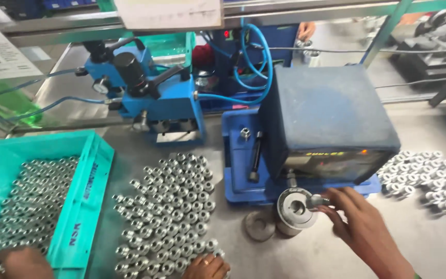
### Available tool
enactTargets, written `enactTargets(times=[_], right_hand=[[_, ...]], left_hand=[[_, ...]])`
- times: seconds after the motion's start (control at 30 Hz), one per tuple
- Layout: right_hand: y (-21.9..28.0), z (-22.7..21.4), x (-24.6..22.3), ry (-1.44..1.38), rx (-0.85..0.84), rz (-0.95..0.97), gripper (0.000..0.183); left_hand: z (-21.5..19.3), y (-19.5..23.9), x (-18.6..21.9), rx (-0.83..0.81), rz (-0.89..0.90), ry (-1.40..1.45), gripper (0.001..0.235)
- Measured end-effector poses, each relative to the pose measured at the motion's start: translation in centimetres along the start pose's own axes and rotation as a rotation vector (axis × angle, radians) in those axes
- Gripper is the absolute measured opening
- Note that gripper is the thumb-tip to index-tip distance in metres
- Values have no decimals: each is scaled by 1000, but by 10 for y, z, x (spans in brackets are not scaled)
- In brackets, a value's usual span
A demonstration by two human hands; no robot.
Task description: Sort and place metal automotive components into machine fixtures for processing.
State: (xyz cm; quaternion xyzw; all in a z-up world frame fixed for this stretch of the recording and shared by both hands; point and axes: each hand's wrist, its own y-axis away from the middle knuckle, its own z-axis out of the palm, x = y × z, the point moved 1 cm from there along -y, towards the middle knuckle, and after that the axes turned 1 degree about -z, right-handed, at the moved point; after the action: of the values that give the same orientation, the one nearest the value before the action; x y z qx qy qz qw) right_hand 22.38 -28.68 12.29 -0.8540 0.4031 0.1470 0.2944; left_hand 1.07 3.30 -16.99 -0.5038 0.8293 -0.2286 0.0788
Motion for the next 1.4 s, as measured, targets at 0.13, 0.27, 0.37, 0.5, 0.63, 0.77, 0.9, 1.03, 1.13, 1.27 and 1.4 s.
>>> enactTargets(times=[0.13,0.27,0.37,0.5,0.63,0.77,0.9,1.03,1.13,1.27,1.4], right_hand=[[32,-8,49,93,51,152,35],[103,76,171,291,-102,224,43],[128,115,187,394,-190,170,43],[113,112,157,511,-46,128,43],[91,96,136,533,72,57,38],[84,89,170,664,65,158,33],[84,70,241,757,156,225,35],[81,49,277,787,155,212,35],[76,44,272,697,219,202,38],[72,39,234,409,388,193,36],[66,33,183,229,398,174,30]], left_hand=[[6,-2,-2,60,61,-155,10],[-8,-12,1,106,28,-135,12],[-25,-32,1,96,4,-80,15],[-78,-80,8,36,-105,166,28],[-128,-167,38,126,-154,206,32],[-152,-242,61,208,-148,270,25],[-152,-282,62,180,-85,244,22],[-133,-293,62,121,-56,195,21],[-129,-297,61,87,-41,161,21],[-126,-302,60,73,-30,143,22],[-123,-305,59,81,-26,105,23]])
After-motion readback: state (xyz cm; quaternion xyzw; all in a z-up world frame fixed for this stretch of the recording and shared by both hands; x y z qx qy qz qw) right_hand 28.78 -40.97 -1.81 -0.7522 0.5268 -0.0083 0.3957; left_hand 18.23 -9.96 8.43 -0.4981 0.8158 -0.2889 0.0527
